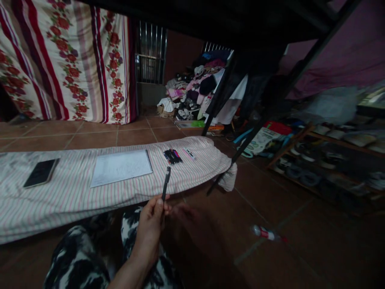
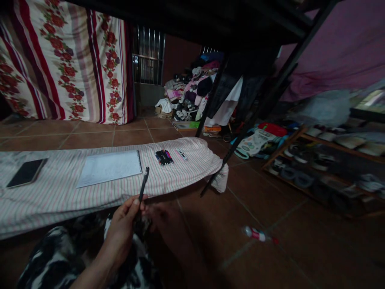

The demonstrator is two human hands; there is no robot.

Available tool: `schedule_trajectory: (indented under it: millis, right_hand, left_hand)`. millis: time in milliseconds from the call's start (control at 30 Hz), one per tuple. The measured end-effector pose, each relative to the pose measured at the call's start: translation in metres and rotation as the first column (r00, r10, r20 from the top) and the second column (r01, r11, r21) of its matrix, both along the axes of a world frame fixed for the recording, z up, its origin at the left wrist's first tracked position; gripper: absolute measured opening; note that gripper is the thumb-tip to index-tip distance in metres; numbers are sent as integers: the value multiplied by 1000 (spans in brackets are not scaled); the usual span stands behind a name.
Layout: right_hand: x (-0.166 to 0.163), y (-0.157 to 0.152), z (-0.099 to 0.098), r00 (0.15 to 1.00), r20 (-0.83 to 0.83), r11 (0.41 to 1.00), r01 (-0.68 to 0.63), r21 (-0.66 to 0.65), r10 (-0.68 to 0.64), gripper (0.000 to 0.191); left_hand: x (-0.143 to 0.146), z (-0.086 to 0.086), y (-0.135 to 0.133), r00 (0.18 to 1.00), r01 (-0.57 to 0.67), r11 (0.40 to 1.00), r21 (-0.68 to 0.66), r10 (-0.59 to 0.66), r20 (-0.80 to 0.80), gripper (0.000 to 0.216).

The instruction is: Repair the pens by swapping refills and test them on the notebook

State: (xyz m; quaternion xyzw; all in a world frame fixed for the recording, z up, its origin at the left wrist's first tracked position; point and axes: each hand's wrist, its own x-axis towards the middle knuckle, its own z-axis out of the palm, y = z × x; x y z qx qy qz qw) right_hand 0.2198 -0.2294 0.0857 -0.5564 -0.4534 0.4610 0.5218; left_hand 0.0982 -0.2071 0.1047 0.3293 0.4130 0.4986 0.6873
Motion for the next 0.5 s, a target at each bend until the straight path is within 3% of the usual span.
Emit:
schedule_trajectory:
  millis: [100, 200, 267, 400, 500]
  right_hand:
    - [1, 8, 20, 971, -140, 977, 205, 59, -196, 39]
    - [-6, 17, 33, 943, -309, 979, 165, 121, -120, 47]
    - [-14, 19, 38, 931, -353, 983, 141, 120, -91, 44]
    - [-28, 14, 43, 893, -443, 994, 102, 28, -80, 40]
    - [-34, 8, 49, 865, -492, 995, 77, -61, -97, 44]
  left_hand:
    - [-12, 9, -13, 995, 101, 991, -92, -98, 32, 40]
    - [-19, 15, -27, 983, 185, 970, -157, -183, 28, 40]
    - [-22, 16, -33, 969, 244, 961, -128, -245, 10, 39]
    - [-25, 13, -42, 938, 337, 941, -5, -337, -85, 44]
    - [-27, 12, -48, 929, 355, 935, -2, -352, -114, 49]
